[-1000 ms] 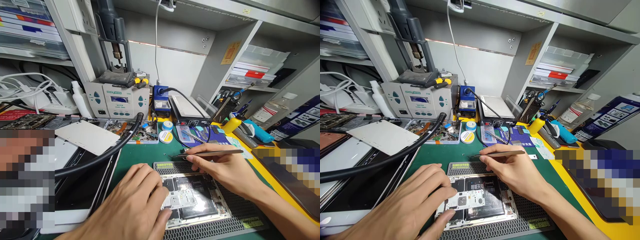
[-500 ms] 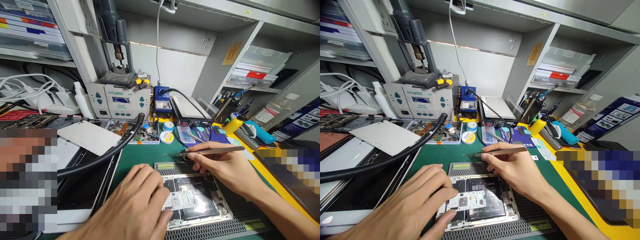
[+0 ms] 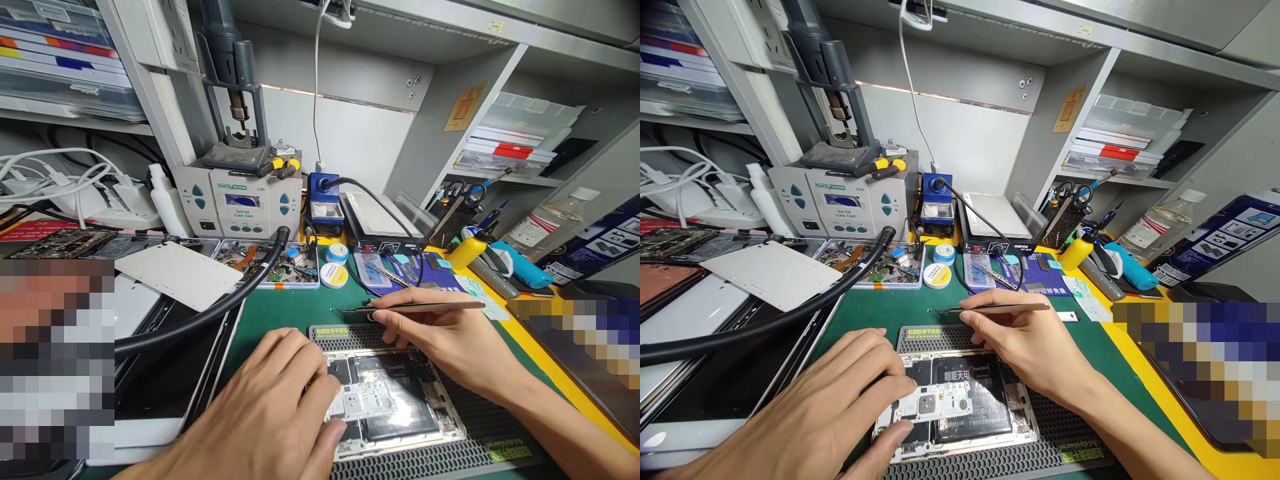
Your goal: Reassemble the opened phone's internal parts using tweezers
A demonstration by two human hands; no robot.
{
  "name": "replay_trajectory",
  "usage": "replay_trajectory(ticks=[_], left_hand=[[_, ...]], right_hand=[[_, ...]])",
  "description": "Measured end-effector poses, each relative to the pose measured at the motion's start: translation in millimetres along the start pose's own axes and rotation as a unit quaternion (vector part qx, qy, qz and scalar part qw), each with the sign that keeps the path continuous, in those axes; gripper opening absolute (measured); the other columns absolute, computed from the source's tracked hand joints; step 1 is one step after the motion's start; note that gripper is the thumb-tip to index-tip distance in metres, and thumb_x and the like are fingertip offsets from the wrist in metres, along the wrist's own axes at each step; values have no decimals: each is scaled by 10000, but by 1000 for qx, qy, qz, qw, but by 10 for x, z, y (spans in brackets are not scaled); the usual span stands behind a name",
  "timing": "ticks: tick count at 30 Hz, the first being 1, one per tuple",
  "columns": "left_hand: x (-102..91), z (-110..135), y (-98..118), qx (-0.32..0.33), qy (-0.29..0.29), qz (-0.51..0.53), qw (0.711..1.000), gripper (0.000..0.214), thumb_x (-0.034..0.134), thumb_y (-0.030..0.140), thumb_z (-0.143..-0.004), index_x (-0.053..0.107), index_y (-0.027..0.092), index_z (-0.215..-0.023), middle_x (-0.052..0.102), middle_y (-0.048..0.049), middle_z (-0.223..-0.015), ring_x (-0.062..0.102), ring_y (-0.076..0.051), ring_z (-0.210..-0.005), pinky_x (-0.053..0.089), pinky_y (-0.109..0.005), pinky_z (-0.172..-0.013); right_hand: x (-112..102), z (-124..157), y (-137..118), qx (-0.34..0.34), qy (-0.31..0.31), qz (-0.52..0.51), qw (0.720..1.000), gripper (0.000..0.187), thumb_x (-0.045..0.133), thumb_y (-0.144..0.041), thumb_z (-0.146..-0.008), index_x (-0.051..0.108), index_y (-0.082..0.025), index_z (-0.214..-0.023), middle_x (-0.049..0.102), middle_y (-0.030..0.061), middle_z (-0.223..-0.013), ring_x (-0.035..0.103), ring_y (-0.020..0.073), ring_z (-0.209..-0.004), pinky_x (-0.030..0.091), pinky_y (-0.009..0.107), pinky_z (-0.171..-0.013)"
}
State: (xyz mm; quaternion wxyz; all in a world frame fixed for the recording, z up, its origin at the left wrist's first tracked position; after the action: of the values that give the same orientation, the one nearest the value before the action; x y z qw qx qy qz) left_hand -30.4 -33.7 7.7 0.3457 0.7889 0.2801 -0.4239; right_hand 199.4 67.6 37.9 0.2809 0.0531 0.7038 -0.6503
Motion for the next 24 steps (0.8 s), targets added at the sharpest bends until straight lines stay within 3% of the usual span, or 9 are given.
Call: replay_trajectory(ticks=[7, 12, 18, 24], left_hand=[[30, 22, 23, 2, 6, -7, 1000, 173, 514, 132, -973, 679, 181, -988, 635, -69, -1001, 573, -280, -1028, 493, -476, -947], [20, -6, 9, 14, 36, -36, 999, 61, 606, 227, -961, 660, 198, -966, 637, -66, -976, 599, -250, -1009, 523, -413, -953], [-7, -73, -8, 26, 35, -52, 998, 146, 651, 351, -956, 648, 204, -960, 637, -66, -965, 614, -237, -980, 548, -384, -929], [-22, -34, 25, 9, 18, -43, 999, 48, 626, 227, -944, 636, 202, -904, 624, -53, -953, 594, -228, -948, 528, -375, -896]], right_hand=[[-26, -1, -6, -5, -1, -21, 1000, 279, 849, -464, -839, 824, -207, -943, 794, 32, -670, 721, 173, -576, 607, 244, -528], [-279, 31, -76, -4, -8, -43, 999, 264, 884, -455, -805, 832, -215, -901, 801, 37, -647, 722, 176, -550, 615, 248, -533], [-413, 120, -171, 86, -138, -113, 980, 155, 918, -334, -769, 851, -203, -815, 813, 74, -636, 759, 225, -550, 646, 307, -550], [-287, 164, -154, 128, -186, -111, 968, 177, 905, -347, -767, 850, -183, -805, 815, 92, -645, 756, 220, -570, 629, 309, -576]])
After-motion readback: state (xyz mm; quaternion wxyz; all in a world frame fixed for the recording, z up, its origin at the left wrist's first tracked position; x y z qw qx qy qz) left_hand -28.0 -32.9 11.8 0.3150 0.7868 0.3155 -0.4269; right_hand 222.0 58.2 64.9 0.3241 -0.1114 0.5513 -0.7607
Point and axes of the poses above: each hand's wrist, its own z-axis away from the middle knuckle, its own x-axis out of the palm, y = z × x, the point moved 1 cm from there along -z, towards the middle knuckle
